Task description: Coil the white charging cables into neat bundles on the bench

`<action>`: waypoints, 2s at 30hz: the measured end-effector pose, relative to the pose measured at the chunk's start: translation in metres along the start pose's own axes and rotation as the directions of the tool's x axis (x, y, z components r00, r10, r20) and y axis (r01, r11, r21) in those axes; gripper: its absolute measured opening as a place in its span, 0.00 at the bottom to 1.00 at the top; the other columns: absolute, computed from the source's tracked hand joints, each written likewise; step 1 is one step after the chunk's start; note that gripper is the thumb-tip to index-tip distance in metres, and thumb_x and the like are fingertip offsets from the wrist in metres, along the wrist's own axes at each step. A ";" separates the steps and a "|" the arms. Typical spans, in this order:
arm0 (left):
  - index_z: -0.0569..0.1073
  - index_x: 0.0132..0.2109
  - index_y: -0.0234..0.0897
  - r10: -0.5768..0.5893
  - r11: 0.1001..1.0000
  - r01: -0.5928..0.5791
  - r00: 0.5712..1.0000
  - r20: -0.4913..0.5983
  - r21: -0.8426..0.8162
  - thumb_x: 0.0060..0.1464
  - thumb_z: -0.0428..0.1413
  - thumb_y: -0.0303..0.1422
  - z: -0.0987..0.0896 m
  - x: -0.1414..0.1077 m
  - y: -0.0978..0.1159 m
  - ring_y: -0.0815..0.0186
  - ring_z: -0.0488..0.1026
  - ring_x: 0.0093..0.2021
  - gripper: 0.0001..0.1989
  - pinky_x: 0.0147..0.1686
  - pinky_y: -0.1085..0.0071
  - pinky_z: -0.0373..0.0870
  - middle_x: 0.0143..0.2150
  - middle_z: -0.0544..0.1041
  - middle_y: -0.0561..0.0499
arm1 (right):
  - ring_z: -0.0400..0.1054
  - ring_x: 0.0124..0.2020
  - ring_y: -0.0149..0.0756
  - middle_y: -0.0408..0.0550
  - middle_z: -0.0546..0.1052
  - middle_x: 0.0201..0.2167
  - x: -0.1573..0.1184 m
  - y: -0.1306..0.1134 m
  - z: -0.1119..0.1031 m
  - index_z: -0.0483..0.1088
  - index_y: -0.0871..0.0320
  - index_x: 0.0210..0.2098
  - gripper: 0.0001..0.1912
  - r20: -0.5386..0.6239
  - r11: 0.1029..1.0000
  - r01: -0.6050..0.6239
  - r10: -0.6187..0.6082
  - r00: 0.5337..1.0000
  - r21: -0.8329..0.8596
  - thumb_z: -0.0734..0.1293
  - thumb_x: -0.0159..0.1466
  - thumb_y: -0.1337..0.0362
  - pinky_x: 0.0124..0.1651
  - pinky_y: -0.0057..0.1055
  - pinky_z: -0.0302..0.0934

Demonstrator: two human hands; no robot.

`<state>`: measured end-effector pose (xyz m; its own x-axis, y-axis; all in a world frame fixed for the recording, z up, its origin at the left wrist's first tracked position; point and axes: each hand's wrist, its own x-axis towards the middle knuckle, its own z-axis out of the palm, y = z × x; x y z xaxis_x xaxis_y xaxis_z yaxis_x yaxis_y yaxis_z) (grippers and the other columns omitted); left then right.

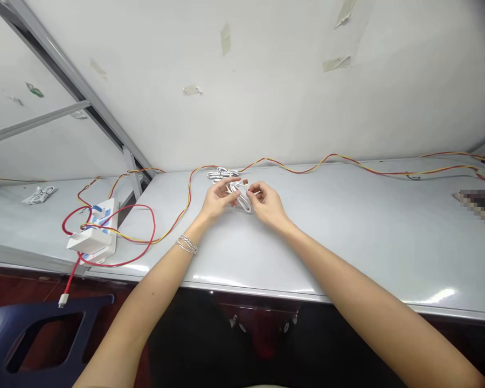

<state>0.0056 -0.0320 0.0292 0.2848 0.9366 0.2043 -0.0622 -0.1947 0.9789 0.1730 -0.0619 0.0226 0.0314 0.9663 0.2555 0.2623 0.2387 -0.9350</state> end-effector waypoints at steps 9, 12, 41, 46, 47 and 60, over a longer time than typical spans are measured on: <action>0.77 0.49 0.36 -0.003 0.999 0.004 1.000 -0.024 0.033 0.47 0.67 0.38 -0.002 0.001 -0.003 0.71 0.71 0.27 0.22 0.30 0.72 0.69 0.45 0.78 0.45 | 0.66 0.28 0.32 0.44 0.76 0.31 0.003 0.006 0.002 0.63 0.55 0.37 0.07 -0.014 0.997 0.005 -0.004 1.000 0.082 0.61 0.63 0.59 0.33 0.30 0.60; 0.76 0.49 0.36 -0.005 0.999 0.006 1.000 -0.020 0.039 0.48 0.67 0.38 -0.002 0.001 -0.003 0.72 0.70 0.27 0.21 0.29 0.71 0.70 0.48 0.77 0.44 | 0.66 0.27 0.32 0.44 0.75 0.31 0.003 0.007 0.002 0.64 0.55 0.37 0.08 -0.026 0.996 0.000 0.002 1.000 0.092 0.62 0.63 0.57 0.33 0.30 0.60; 0.75 0.50 0.32 -0.080 0.995 0.076 0.994 -0.071 -0.064 0.39 0.72 0.36 -0.001 0.004 -0.004 0.71 0.69 0.27 0.30 0.29 0.71 0.67 0.33 0.77 0.50 | 0.64 0.24 0.28 0.42 0.71 0.30 0.005 0.004 0.001 0.65 0.56 0.32 0.12 -0.083 0.970 0.049 -0.030 0.996 0.237 0.70 0.57 0.55 0.30 0.30 0.62; 0.77 0.50 0.32 -0.089 0.994 0.087 0.996 -0.027 -0.071 0.38 0.72 0.35 0.001 0.002 -0.002 0.67 0.73 0.34 0.29 0.32 0.71 0.70 0.41 0.79 0.46 | 0.63 0.22 0.28 0.43 0.74 0.31 0.009 0.014 0.003 0.69 0.57 0.32 0.14 -0.060 0.974 -0.059 0.074 0.995 0.220 0.70 0.56 0.54 0.27 0.30 0.61; 0.77 0.51 0.33 -0.090 0.993 0.088 0.996 -0.015 -0.074 0.37 0.72 0.34 0.001 0.001 -0.002 0.67 0.73 0.35 0.31 0.33 0.70 0.71 0.42 0.79 0.46 | 0.64 0.22 0.28 0.44 0.75 0.31 0.010 0.016 0.003 0.69 0.57 0.32 0.13 -0.059 0.973 -0.076 0.091 0.994 0.218 0.70 0.55 0.54 0.27 0.30 0.61; 0.76 0.48 0.31 -0.115 0.993 0.116 0.993 0.040 -0.028 0.38 0.72 0.34 0.003 -0.002 -0.003 0.63 0.78 0.30 0.28 0.37 0.63 0.78 0.31 0.78 0.51 | 0.70 0.28 0.34 0.49 0.78 0.32 0.011 0.022 0.006 0.73 0.59 0.34 0.13 -0.001 0.949 -0.145 0.152 0.988 0.279 0.69 0.56 0.55 0.32 0.32 0.66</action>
<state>0.0085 -0.0342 0.0263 0.3281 0.9403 0.0908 -0.0558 -0.0766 0.9955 0.1737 -0.0459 0.0038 0.0720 0.9912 0.1110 -0.0251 0.1130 -0.9933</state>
